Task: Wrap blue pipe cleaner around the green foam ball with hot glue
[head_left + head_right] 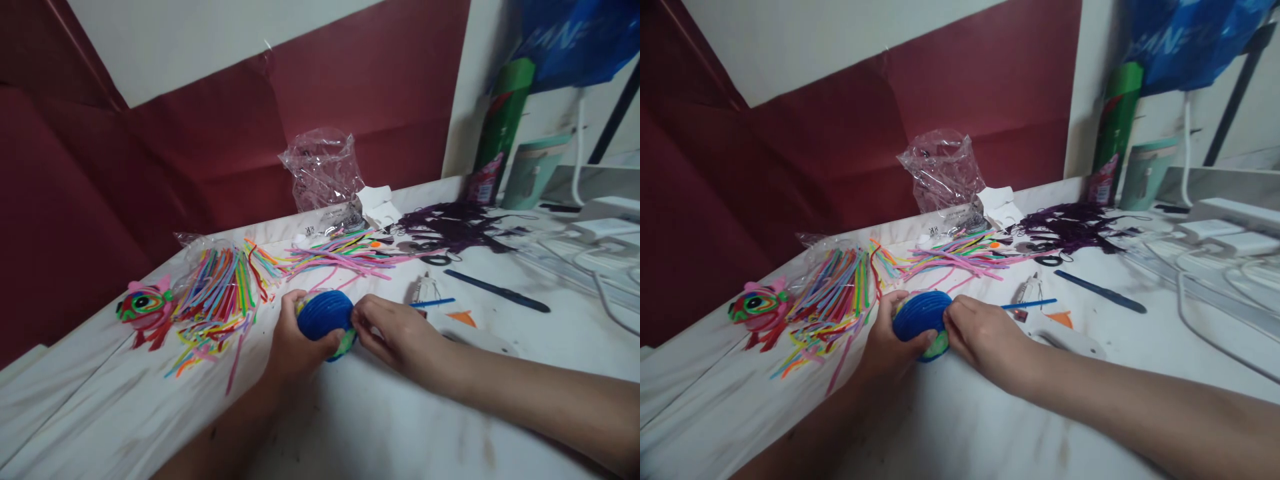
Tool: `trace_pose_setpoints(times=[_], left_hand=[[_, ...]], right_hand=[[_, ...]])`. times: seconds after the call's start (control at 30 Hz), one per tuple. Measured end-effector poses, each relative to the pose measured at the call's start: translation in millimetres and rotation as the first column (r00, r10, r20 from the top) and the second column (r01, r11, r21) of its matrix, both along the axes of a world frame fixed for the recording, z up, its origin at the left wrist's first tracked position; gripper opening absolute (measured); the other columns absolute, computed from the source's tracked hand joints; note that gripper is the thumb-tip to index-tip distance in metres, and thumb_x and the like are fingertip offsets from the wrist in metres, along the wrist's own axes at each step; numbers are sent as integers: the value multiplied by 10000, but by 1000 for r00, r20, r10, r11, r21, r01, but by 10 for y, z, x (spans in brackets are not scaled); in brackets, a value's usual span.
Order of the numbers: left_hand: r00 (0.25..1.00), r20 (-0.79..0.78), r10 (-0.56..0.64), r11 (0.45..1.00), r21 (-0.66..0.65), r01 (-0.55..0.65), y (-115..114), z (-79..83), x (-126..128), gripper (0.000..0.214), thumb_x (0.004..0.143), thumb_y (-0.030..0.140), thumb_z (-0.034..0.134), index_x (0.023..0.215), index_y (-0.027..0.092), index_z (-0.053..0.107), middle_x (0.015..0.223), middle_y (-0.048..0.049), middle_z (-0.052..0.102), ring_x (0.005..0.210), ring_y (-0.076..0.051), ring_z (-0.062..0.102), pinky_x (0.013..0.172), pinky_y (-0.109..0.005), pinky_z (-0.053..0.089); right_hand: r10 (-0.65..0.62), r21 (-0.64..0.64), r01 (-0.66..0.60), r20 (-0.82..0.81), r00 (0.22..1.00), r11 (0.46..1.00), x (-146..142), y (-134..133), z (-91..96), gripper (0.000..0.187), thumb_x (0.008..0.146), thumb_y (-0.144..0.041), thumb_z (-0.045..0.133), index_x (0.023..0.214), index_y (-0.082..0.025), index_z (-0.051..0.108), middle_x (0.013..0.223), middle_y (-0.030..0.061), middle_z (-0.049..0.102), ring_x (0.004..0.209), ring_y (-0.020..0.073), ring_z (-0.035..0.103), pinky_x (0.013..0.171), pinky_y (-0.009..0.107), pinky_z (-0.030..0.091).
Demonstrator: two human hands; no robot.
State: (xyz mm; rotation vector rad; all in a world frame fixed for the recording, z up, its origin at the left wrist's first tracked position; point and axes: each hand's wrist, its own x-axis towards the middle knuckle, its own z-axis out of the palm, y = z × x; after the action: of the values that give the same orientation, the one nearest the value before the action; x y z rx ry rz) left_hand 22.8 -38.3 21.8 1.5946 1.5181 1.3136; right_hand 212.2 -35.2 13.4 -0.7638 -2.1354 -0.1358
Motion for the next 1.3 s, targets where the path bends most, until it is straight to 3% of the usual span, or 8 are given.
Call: trace_pose_setpoints(times=[0.3, 0.53, 0.77, 0.97, 1.17, 1.3], left_hand=[[1000, -23, 0, 998, 68, 1, -35, 20, 65, 639, 506, 312, 814, 1080, 231, 545, 992, -32, 616, 891, -236, 583, 799, -345, 444], [999, -40, -13, 1000, 26, 14, -25, 36, 19, 684, 509, 346, 828, 1111, 230, 525, 1026, -46, 617, 908, -247, 595, 807, -363, 456], [968, 246, -53, 990, -111, 82, 186, 23, -141, 699, 507, 430, 809, 1091, 219, 487, 869, 4, 623, 728, -184, 612, 642, -286, 480], [897, 441, -19, 982, -162, 100, 243, 33, -202, 519, 627, 399, 746, 1066, 208, 547, 870, -2, 670, 754, -179, 652, 671, -283, 507], [838, 544, -44, 981, -133, 138, 231, 31, -200, 533, 633, 384, 761, 1077, 171, 555, 931, -44, 712, 800, -199, 676, 728, -313, 520], [814, 579, -44, 979, -136, 150, 254, 13, -212, 544, 620, 371, 769, 1077, 167, 556, 982, -63, 720, 829, -205, 675, 735, -317, 520]], right_hand=[[36, 84, -47, 124, 992, 995, 12, -24, 2, 315, 1009, -137, 350, 818, -183, 596, 723, 75, 629, 619, 198, 564, 545, 305, 461], [-7, 7, 7, 14, 1000, 1000, -3, 8, -4, 207, 963, -155, 402, 793, -220, 500, 685, 36, 597, 558, 174, 574, 499, 269, 447], [-102, -138, 82, -150, 983, 987, 126, 14, 236, 149, 927, -163, 413, 809, -255, 416, 637, -15, 591, 504, 148, 572, 471, 239, 452], [-121, -203, 75, -221, 968, 976, 234, -81, 480, 240, 934, -209, 392, 701, -267, 412, 584, -32, 521, 477, 138, 487, 457, 243, 411], [-7, -192, -19, -133, 991, 981, 188, -110, 481, 190, 905, -158, 418, 747, -263, 424, 576, -49, 506, 454, 133, 458, 422, 234, 393], [-70, -260, 45, -86, 994, 964, 387, -76, 338, 254, 954, -235, 407, 703, -263, 433, 535, -45, 501, 427, 138, 477, 410, 247, 407]])
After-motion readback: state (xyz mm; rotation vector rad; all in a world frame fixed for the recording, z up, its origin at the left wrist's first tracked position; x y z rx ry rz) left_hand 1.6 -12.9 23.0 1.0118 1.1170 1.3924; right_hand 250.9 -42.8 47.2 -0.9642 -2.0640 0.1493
